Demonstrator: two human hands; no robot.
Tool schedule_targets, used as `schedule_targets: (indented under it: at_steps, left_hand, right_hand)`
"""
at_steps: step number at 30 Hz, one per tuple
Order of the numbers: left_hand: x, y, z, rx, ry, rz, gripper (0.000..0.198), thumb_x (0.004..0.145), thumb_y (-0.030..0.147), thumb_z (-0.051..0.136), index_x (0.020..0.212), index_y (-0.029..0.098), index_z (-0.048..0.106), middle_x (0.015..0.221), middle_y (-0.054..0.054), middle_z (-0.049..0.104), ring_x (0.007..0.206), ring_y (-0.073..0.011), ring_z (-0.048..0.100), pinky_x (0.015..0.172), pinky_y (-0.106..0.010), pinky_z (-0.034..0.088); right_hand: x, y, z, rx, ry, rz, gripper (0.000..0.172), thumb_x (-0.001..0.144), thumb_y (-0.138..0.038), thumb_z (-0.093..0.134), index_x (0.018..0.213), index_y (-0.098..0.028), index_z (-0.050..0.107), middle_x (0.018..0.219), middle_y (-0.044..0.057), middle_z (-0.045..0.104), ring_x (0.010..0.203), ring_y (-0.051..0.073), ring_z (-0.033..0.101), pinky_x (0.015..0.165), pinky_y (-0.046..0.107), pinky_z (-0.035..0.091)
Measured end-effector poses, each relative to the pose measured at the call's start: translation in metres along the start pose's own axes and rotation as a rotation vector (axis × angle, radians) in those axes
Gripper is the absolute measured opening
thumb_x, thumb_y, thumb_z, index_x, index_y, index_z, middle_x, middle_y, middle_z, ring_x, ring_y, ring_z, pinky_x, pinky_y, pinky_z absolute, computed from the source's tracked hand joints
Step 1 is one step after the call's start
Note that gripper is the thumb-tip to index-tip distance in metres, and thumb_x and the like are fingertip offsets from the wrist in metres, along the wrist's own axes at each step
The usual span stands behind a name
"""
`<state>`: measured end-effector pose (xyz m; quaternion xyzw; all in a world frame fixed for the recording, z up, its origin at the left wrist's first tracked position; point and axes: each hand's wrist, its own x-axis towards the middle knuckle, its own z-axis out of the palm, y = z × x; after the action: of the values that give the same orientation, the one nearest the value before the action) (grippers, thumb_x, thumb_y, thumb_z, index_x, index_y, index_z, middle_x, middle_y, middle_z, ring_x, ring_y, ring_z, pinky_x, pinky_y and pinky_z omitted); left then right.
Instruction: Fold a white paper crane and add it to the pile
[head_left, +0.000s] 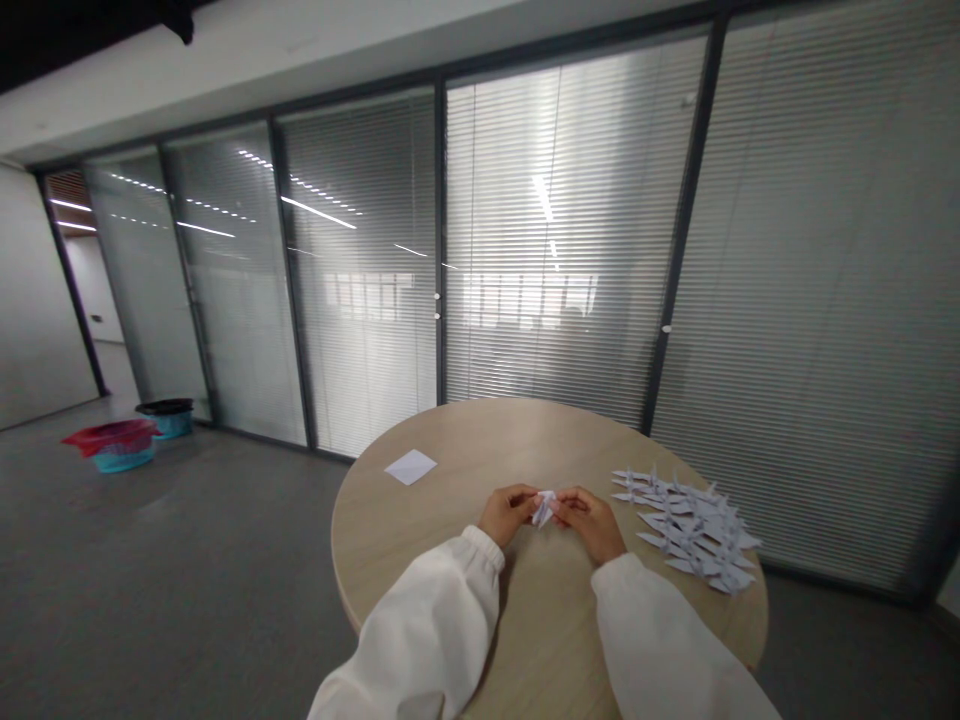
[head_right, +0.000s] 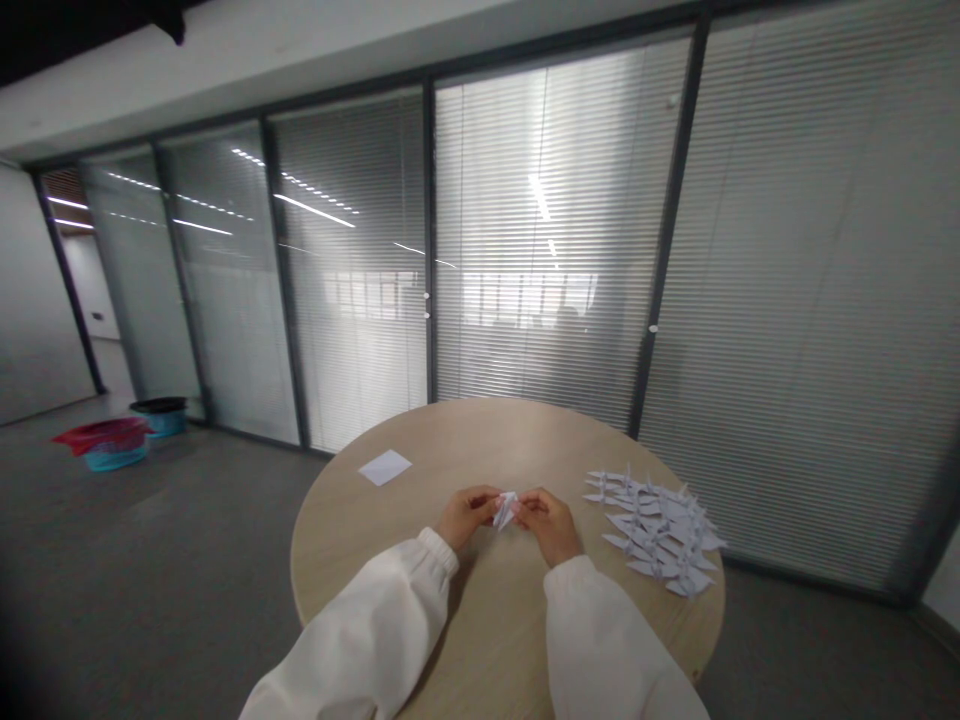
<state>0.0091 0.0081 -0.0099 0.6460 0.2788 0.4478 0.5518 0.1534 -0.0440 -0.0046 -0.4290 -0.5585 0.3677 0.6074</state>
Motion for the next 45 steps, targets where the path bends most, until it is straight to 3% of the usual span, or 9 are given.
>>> schedule_targets:
  at_steps: [4, 14, 19, 24, 28, 31, 39, 45]
  left_hand:
    - [0.001, -0.003, -0.001, -0.059, -0.039, -0.045, 0.04, 0.052, 0.043, 0.065, 0.073, 0.01, 0.061, 0.061, -0.002, 0.058, 0.056, -0.011, 0.052, 0.055, -0.024, 0.044]
    - [0.001, -0.004, -0.001, -0.05, 0.012, -0.099, 0.04, 0.047, 0.042, 0.068, 0.069, 0.01, 0.059, 0.053, 0.001, 0.053, 0.048, -0.0089, 0.049, 0.051, -0.024, 0.044]
    - [-0.005, 0.004, 0.003, 0.005, -0.081, -0.068, 0.044, 0.061, 0.05, 0.055, 0.076, 0.01, 0.061, 0.061, -0.002, 0.057, 0.055, -0.0113, 0.051, 0.053, -0.024, 0.044]
    - [-0.006, 0.005, 0.005, 0.095, -0.188, -0.008, 0.049, 0.054, 0.036, 0.067, 0.095, 0.01, 0.058, 0.074, -0.005, 0.061, 0.061, -0.0123, 0.053, 0.057, -0.023, 0.042]
    - [-0.003, -0.002, 0.002, 0.225, -0.101, 0.064, 0.049, 0.057, 0.031, 0.065, 0.101, 0.011, 0.057, 0.066, -0.002, 0.059, 0.055, -0.0097, 0.049, 0.055, -0.022, 0.04]
    - [-0.003, -0.003, 0.0, 0.288, -0.052, 0.107, 0.054, 0.057, 0.027, 0.065, 0.109, 0.015, 0.051, 0.065, 0.0, 0.059, 0.055, -0.0089, 0.05, 0.055, -0.02, 0.04]
    - [-0.009, 0.016, 0.0, 0.535, 0.107, 0.266, 0.031, 0.062, 0.028, 0.061, 0.092, 0.019, 0.062, 0.079, -0.003, 0.063, 0.069, -0.0125, 0.055, 0.066, -0.023, 0.043]
    - [-0.012, 0.022, -0.002, 0.59, 0.143, 0.337, 0.022, 0.069, 0.033, 0.055, 0.084, 0.021, 0.065, 0.077, -0.003, 0.064, 0.068, -0.0122, 0.055, 0.064, -0.022, 0.042]
  right_hand:
    - [0.002, 0.004, -0.001, 0.004, 0.021, 0.004, 0.038, 0.054, -0.048, 0.066, 0.07, -0.014, 0.059, 0.062, 0.005, 0.062, 0.056, 0.017, 0.057, 0.054, 0.027, 0.045]
    - [0.002, 0.011, -0.001, 0.029, 0.004, 0.017, 0.034, 0.057, -0.041, 0.065, 0.079, -0.017, 0.053, 0.055, -0.002, 0.058, 0.051, 0.014, 0.055, 0.051, 0.025, 0.043]
    - [0.003, 0.017, -0.001, -0.061, 0.001, -0.003, 0.036, 0.063, -0.04, 0.06, 0.089, -0.018, 0.05, 0.052, -0.004, 0.056, 0.049, 0.013, 0.052, 0.046, 0.022, 0.041]
    - [0.003, 0.017, -0.001, -0.145, 0.014, 0.002, 0.032, 0.065, -0.041, 0.057, 0.087, -0.019, 0.053, 0.053, -0.003, 0.055, 0.048, 0.012, 0.051, 0.045, 0.022, 0.041]
    - [0.004, 0.013, -0.002, -0.167, 0.055, -0.012, 0.035, 0.059, -0.043, 0.061, 0.083, -0.018, 0.058, 0.069, 0.002, 0.06, 0.063, 0.017, 0.055, 0.047, 0.023, 0.043]
    - [0.005, 0.012, -0.003, -0.089, 0.005, 0.011, 0.038, 0.058, -0.044, 0.062, 0.084, -0.017, 0.06, 0.077, 0.005, 0.062, 0.071, 0.019, 0.056, 0.053, 0.025, 0.045]
    - [0.008, 0.015, -0.005, 0.184, 0.002, 0.145, 0.037, 0.054, -0.042, 0.067, 0.078, -0.015, 0.061, 0.066, 0.003, 0.063, 0.059, 0.015, 0.058, 0.057, 0.026, 0.046]
    - [0.003, 0.007, -0.004, 0.324, -0.015, 0.222, 0.032, 0.055, -0.038, 0.068, 0.075, -0.015, 0.06, 0.065, 0.002, 0.062, 0.061, 0.014, 0.058, 0.058, 0.024, 0.046]
